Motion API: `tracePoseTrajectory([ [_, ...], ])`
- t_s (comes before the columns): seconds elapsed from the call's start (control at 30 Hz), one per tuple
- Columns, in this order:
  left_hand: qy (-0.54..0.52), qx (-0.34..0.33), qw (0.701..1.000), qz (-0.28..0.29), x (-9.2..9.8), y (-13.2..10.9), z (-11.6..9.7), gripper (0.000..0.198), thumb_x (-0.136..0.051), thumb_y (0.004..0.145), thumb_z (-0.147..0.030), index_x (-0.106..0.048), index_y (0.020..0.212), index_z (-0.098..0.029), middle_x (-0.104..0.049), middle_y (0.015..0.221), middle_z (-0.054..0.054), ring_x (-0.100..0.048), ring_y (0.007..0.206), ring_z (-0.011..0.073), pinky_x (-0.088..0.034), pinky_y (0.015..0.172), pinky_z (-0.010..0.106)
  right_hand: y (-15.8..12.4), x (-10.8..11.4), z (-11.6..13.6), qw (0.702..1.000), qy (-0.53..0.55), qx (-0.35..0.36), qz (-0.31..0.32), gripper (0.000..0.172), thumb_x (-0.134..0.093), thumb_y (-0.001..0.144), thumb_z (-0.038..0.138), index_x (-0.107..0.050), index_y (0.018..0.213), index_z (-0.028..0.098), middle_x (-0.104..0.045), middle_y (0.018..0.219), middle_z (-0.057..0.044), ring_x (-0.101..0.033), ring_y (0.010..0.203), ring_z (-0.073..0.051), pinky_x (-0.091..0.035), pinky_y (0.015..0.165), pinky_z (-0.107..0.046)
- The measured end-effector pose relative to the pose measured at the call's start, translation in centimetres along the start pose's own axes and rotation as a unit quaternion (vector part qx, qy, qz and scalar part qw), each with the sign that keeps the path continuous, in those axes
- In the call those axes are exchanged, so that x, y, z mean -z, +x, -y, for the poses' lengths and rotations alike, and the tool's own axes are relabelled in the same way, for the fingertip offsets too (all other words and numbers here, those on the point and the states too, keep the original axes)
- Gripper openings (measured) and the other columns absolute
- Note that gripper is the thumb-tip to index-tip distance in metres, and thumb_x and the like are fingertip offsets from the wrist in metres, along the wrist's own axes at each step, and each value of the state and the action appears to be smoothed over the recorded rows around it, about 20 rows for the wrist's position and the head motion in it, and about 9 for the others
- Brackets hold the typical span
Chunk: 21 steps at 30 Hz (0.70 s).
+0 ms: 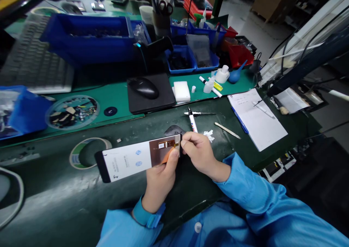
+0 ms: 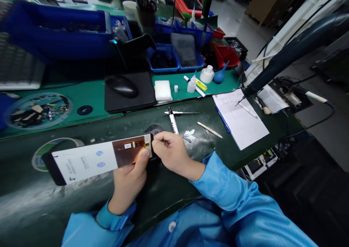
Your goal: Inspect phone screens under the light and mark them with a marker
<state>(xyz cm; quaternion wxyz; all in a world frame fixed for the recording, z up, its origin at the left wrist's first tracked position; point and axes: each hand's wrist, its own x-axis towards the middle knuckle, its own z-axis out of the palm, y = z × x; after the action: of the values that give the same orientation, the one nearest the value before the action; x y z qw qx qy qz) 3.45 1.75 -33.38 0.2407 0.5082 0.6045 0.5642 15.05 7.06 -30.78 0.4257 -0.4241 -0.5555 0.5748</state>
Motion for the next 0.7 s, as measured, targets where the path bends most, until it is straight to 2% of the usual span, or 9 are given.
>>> tracePoseTrajectory([
  [0.5, 0.003, 0.000, 1.000, -0.001, 0.00, -0.03, -0.02, 0.037, -0.062, 0.092, -0.054, -0.076, 0.084, -0.020, -0.078, 0.080, 0.003, -0.074, 0.075, 0.0206, -0.062, 0.079, 0.035, -0.02, -0.09, 0.04, 1.000, -0.015, -0.007, -0.009, 0.020, -0.054, 0.077, 0.036, -0.052, 0.062, 0.023, -0.049, 0.054, 0.004, -0.045, 0.053, -0.011, -0.041, 0.051, -0.024],
  [0.7, 0.008, -0.002, 1.000, -0.011, -0.07, -0.07, 0.13, 0.038, -0.062, 0.092, -0.055, -0.076, 0.086, -0.020, -0.078, 0.082, 0.004, -0.074, 0.076, 0.0209, -0.062, 0.081, 0.035, -0.03, -0.09, 0.02, 1.000, -0.003, -0.010, -0.004, 0.015, -0.052, 0.074, 0.034, -0.054, 0.064, 0.023, -0.050, 0.057, 0.004, -0.045, 0.053, -0.010, -0.041, 0.050, -0.024],
])
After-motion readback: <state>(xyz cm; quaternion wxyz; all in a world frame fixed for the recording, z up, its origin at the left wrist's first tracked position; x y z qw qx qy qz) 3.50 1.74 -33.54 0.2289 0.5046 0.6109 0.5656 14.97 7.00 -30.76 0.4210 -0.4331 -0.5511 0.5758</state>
